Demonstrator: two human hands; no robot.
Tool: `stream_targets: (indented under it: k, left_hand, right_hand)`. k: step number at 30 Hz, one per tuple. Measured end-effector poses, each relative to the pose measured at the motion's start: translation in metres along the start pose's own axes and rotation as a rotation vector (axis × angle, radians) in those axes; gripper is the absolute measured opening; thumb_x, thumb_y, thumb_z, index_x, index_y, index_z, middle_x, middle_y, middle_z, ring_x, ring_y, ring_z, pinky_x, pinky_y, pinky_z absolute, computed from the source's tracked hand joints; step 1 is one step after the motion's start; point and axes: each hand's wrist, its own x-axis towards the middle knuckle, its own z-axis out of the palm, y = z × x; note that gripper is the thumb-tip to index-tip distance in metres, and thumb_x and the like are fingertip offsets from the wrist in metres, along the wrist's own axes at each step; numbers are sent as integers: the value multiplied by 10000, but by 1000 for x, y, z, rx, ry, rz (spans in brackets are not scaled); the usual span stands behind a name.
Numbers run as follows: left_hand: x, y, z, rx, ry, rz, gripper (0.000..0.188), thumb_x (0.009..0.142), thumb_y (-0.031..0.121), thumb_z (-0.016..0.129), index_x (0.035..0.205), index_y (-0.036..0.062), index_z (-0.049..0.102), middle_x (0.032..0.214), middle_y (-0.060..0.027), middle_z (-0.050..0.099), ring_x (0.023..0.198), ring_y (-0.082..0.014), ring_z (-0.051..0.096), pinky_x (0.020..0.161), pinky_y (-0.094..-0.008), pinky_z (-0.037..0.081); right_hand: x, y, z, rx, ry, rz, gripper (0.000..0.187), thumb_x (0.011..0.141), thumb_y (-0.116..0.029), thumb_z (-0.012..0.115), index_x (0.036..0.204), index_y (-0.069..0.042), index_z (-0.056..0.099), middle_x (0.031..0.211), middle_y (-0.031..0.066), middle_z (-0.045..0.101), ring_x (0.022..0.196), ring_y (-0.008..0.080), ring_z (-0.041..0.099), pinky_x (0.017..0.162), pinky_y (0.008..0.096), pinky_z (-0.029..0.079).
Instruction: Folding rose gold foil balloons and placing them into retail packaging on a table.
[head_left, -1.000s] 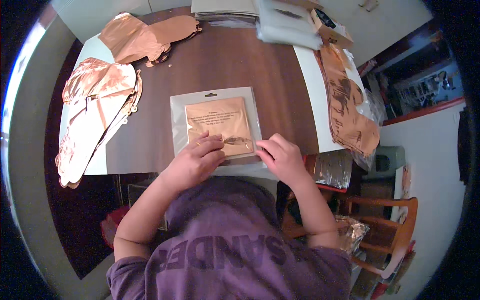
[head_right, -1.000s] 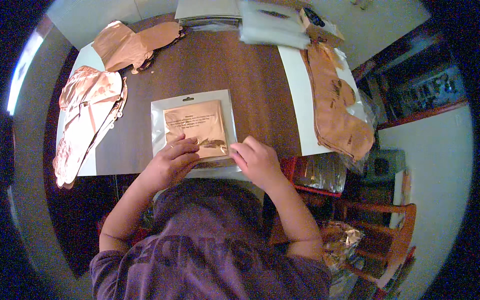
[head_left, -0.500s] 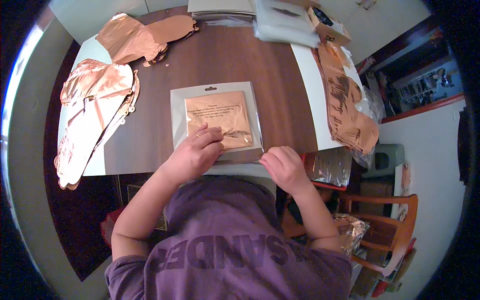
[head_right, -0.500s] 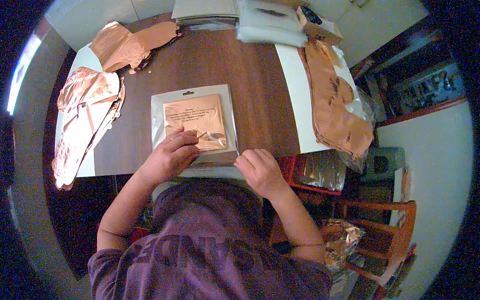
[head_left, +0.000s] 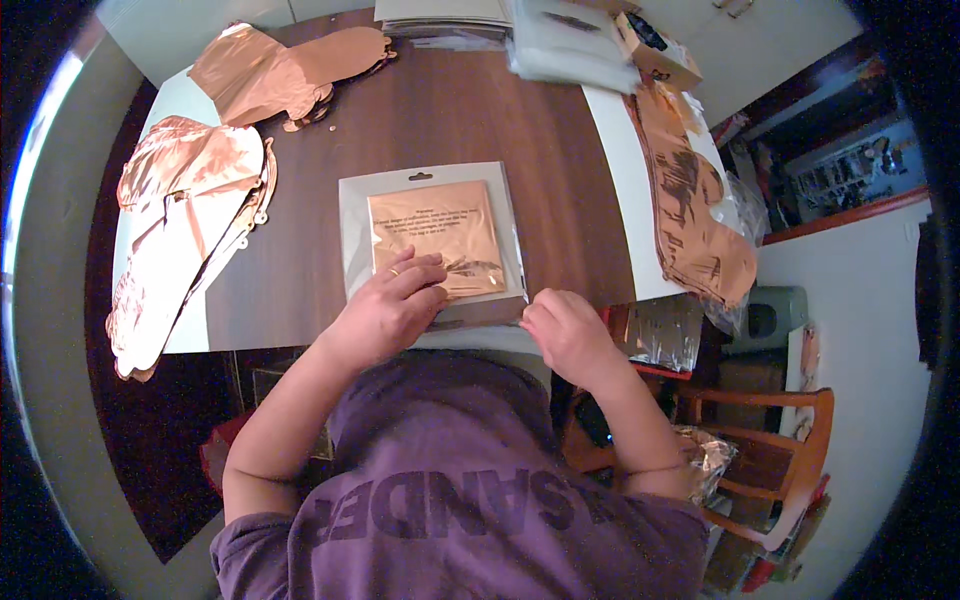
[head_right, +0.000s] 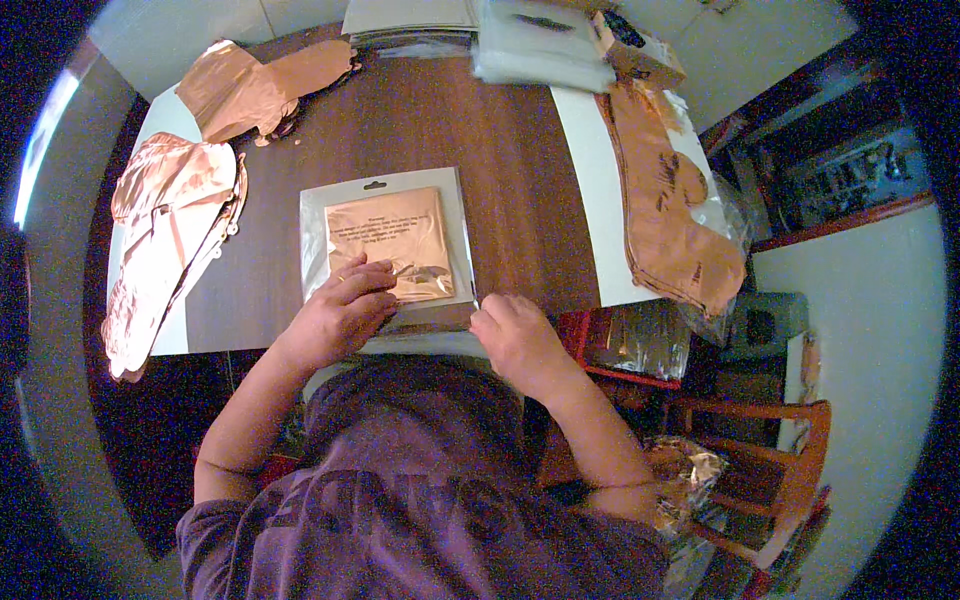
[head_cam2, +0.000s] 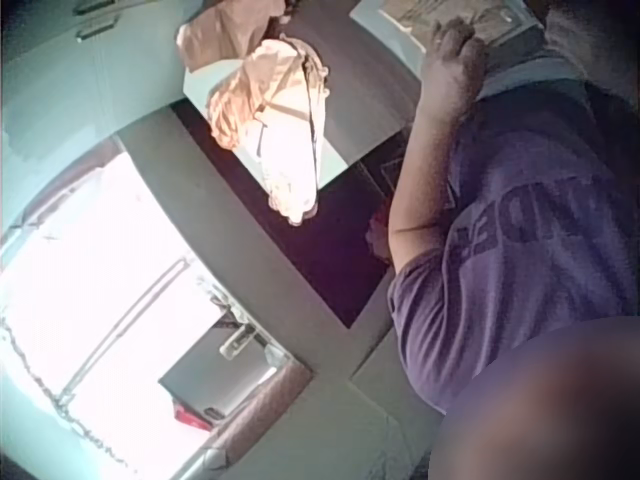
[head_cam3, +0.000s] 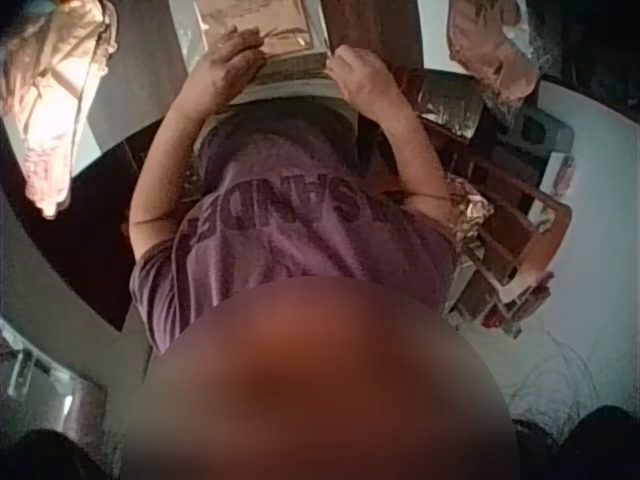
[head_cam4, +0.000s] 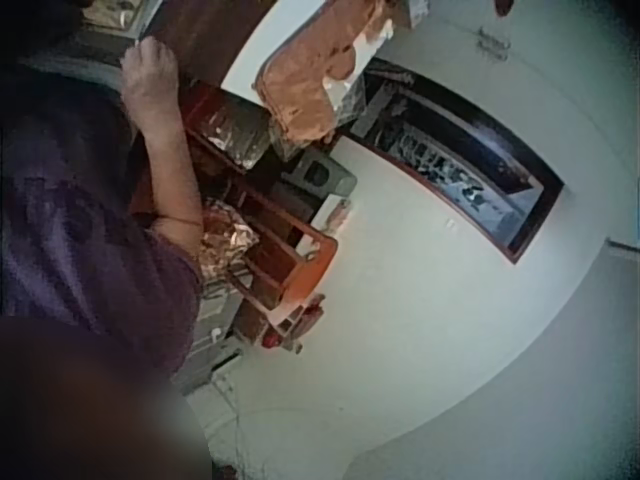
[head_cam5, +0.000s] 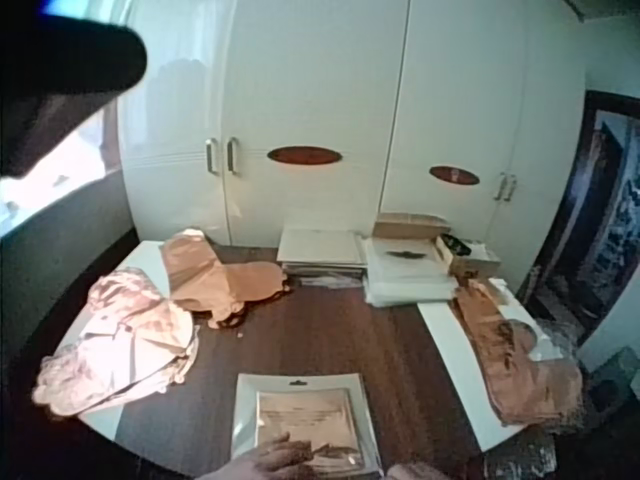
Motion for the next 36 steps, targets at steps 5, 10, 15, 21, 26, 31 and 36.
stream_targets:
  k: [5,10,15,21,26,31,36]
  left_hand:
    - [-2,-1,1,3,-18,-21,162,790,71,698,945,42,659,1092,-115,630,1155,-309,594,1051,-507,430]
    - [0,1,0,-33,-15,-38,188,793,67,725,973,55,672,1106,-111,637,1150,-319,598,1059,-510,420]
    - [-1,1,1,-10,-4,-21,179,785,74,668,958,37,643,1090,-116,616,1168,-303,582,1052,-510,429]
    - [-2,1,-1,15,-7,-7,187,776,75,667,957,35,640,1096,-114,614,1174,-303,578,1054,-509,426]
    - [0,2,-2,-4,-7,-16,176,779,80,662,949,39,646,1091,-109,616,1167,-296,582,1052,-505,428]
    - [-2,0,0,-25,-13,-46,194,788,49,709,977,54,668,1108,-114,629,1144,-317,600,1068,-520,408]
    - [-4,1,2,-25,-10,-32,206,783,58,717,983,58,667,1109,-115,625,1140,-314,601,1066,-523,408]
  right_hand:
    - [-13,-19,1,152,-49,-8,141,785,-45,690,868,-36,577,887,116,557,823,314,577,736,418,480]
    - [5,-6,-10,45,41,114,207,784,-81,711,928,-33,571,894,114,557,828,311,583,733,401,481]
    - [11,-1,-11,-14,-103,20,161,798,-49,677,880,-31,540,851,119,527,802,317,577,718,417,476]
    - [3,-3,-5,2,-140,-17,137,796,-30,663,866,-38,546,842,120,531,787,324,571,724,423,470]
    - [-8,-12,-4,86,33,-14,189,770,-48,702,906,-41,572,907,115,578,806,318,572,735,415,470]
    - [9,-5,-14,-8,-19,35,166,828,-113,666,939,-47,563,879,108,535,829,310,563,758,415,472]
    - [14,1,-13,-16,-126,0,163,796,-64,685,879,-46,546,842,117,516,787,314,552,720,409,464]
